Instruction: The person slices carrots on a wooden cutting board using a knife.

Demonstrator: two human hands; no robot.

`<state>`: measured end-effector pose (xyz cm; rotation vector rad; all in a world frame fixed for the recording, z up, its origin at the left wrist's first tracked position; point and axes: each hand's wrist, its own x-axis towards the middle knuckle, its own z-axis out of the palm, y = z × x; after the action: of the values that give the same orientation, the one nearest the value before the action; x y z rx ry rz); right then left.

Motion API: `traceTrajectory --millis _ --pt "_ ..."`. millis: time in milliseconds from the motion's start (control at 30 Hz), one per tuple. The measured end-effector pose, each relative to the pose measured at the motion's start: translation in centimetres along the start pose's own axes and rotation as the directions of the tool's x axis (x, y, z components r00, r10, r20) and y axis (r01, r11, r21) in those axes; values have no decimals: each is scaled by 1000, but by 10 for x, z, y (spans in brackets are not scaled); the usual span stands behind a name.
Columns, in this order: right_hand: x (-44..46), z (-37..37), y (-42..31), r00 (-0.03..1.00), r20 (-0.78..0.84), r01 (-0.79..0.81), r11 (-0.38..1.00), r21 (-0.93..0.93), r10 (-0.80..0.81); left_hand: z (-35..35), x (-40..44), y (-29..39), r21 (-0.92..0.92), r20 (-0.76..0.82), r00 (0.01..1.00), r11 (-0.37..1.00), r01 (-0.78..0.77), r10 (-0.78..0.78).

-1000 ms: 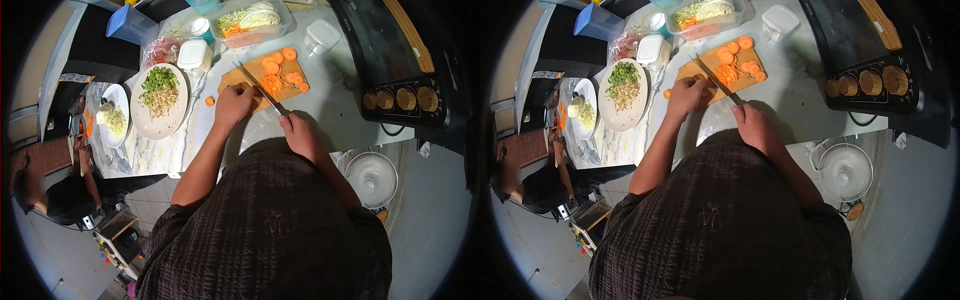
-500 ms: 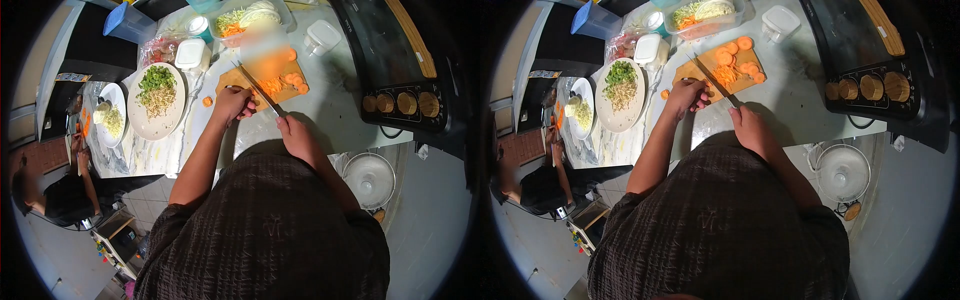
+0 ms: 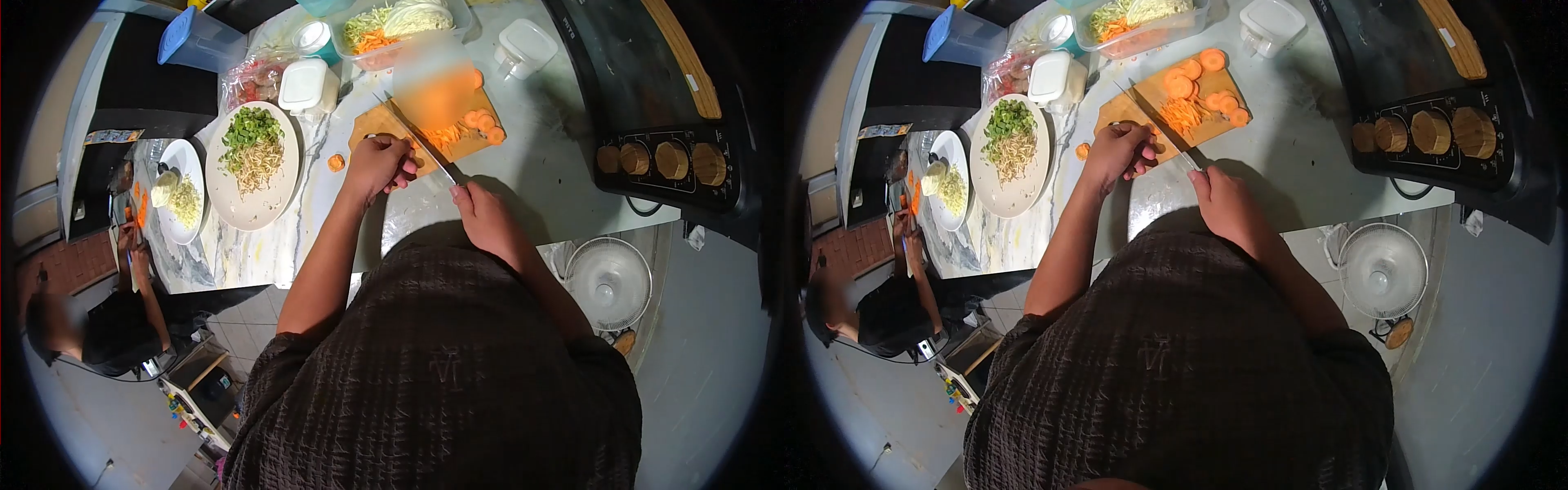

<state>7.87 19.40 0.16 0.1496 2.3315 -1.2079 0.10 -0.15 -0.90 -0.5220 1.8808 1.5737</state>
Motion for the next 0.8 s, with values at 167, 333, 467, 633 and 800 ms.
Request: traceTrajectory --millis 167,333,467,633,800 --pt "0 0 0 1000 -1 -2 1000 -5 2 2 1 1 26 -5 1000 1000 -12 12" --pt "-1 0 -3 1000 -2 -11 1000 -24 11 -1 1 1 5 19 1000 1000 -12 12" --pt "0 2 0 1000 -14 18 999 -31 -18 1 0 5 5 4 1000 1000 -5 5" --pt "-4 2 -2 997 -63 48 998 -27 -50 -2 2 4 -24 34 999 1000 -19 20" --pt "-1 3 -2 990 -100 94 995 -38 -97 -2 3 4 -24 29 999 1000 -12 13"
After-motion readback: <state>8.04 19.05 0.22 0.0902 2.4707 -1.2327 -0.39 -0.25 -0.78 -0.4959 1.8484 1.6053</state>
